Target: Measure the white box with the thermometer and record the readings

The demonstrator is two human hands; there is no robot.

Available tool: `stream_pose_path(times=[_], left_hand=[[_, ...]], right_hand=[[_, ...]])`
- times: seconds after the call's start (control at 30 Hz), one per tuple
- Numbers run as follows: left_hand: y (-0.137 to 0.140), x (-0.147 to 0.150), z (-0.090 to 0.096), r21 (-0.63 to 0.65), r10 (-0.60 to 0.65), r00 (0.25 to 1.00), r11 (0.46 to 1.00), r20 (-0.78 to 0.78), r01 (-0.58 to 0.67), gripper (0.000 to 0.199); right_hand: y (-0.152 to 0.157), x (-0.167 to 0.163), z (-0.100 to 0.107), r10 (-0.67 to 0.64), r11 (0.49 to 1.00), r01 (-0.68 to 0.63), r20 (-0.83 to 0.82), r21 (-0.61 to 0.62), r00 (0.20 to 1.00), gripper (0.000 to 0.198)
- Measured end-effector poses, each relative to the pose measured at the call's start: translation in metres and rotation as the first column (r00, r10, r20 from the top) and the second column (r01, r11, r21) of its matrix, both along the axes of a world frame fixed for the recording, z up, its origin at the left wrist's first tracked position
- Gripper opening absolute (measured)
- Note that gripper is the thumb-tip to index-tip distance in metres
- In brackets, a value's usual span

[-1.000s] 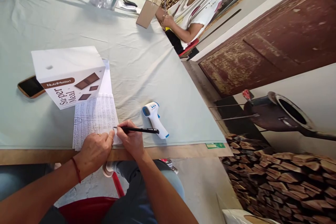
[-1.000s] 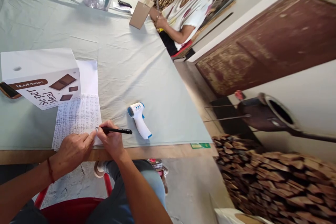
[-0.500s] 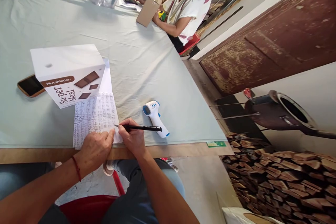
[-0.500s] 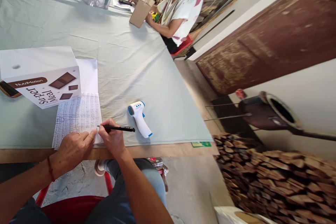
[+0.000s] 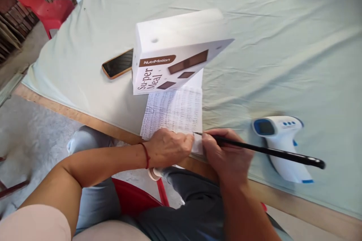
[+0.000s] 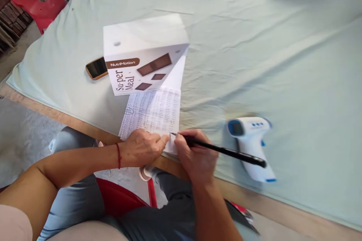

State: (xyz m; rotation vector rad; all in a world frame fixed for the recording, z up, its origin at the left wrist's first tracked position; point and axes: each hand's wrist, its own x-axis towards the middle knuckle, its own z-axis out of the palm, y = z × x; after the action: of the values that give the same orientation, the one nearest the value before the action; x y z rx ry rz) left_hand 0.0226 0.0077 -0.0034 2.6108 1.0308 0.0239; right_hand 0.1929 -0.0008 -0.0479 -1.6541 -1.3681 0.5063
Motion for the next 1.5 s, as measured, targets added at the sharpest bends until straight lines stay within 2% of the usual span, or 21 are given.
stream_pose_path(times=[0.17, 0.3, 0.53, 0.7, 0.87, 1.33, 1.5], left_hand=[[0.000, 0.000, 0.002, -0.022, -0.006, 1.000, 1.000, 0.017, 0.007, 0.023], [0.002, -0.003, 0.002, -0.026, -0.011, 1.000, 1.000, -0.007, 0.011, 0.020], [0.007, -0.010, -0.008, 0.123, -0.009, 1.000, 0.992, 0.003, 0.008, 0.023], [0.006, -0.012, -0.012, 0.220, -0.010, 1.000, 0.975, 0.021, 0.005, 0.023], [0.007, -0.014, -0.017, 0.285, -0.023, 0.998, 0.959, 0.052, 0.007, 0.027], [0.006, -0.015, -0.018, 0.241, -0.011, 0.997, 0.971, 0.079, -0.009, 0.031], [0.013, -0.016, -0.016, 0.237, -0.004, 0.997, 0.971, 0.079, -0.015, 0.022]], right_hand=[[-0.001, 0.001, -0.002, -0.024, 1.000, 0.024, 0.006, 0.005, 1.000, 0.012], [0.002, -0.007, 0.006, -0.013, 1.000, 0.014, -0.014, 0.011, 1.000, 0.012], [0.011, -0.015, 0.013, 0.051, 0.999, -0.051, -0.076, 0.008, 0.996, 0.012], [0.011, -0.014, 0.012, -0.018, 1.000, 0.019, -0.143, 0.002, 0.990, 0.013], [0.013, -0.015, 0.011, -0.001, 1.000, 0.000, -0.150, -0.002, 0.989, 0.012], [0.011, -0.014, 0.008, 0.022, 1.000, -0.022, -0.102, 0.003, 0.995, 0.012], [0.021, -0.014, 0.005, -0.022, 0.987, 0.036, -0.089, 0.158, 0.996, 0.013]])
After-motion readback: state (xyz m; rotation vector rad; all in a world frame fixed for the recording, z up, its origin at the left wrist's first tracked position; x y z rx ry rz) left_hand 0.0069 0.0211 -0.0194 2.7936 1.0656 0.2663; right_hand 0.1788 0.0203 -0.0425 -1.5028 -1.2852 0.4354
